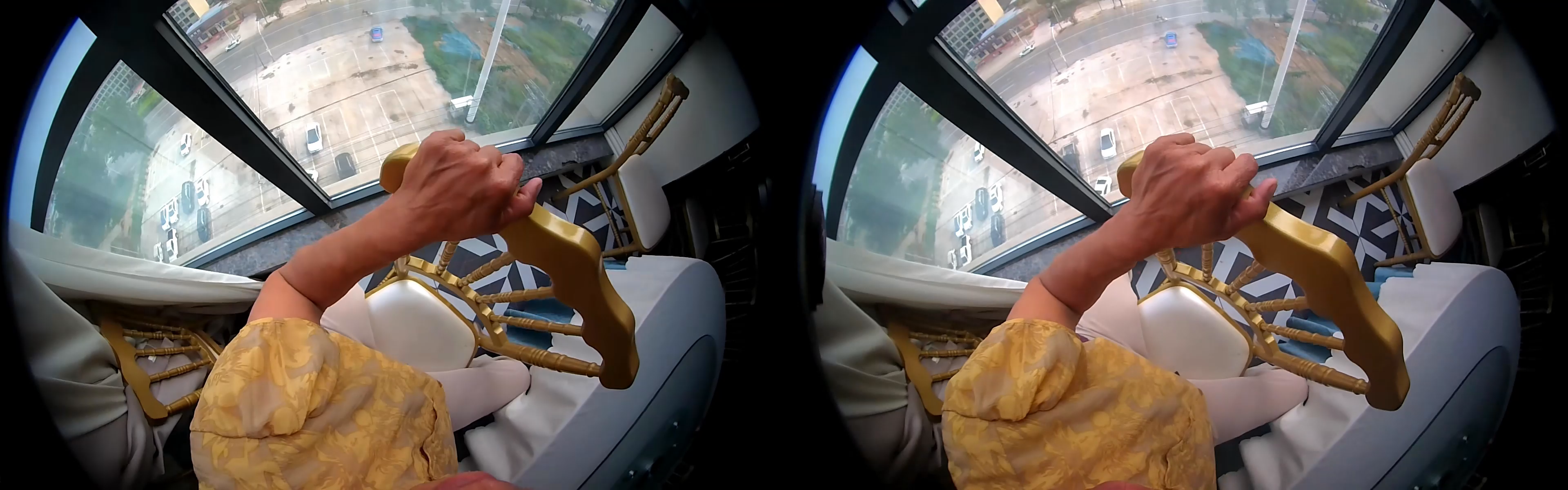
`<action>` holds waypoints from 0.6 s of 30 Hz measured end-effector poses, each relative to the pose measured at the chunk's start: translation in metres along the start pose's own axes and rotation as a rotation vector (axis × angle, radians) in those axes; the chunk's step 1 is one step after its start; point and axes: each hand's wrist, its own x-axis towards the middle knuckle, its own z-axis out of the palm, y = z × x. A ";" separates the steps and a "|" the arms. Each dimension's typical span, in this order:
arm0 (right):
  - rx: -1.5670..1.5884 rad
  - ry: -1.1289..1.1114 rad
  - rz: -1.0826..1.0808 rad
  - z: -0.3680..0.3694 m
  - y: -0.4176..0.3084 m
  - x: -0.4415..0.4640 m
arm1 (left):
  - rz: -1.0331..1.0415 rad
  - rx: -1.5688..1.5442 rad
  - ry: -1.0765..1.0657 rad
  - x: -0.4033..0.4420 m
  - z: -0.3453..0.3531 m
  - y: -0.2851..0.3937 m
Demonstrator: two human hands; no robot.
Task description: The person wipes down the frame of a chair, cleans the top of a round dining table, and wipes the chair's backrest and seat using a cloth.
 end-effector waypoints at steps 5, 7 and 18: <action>0.118 -0.137 0.001 0.041 -0.045 0.125 | -0.001 -0.004 0.038 -0.001 0.002 0.001; 0.183 -0.181 -0.019 0.059 -0.066 0.184 | -0.021 0.014 0.010 0.001 -0.001 0.003; 0.133 0.013 -0.251 0.041 -0.073 0.198 | 0.051 -0.039 0.052 -0.001 -0.010 -0.003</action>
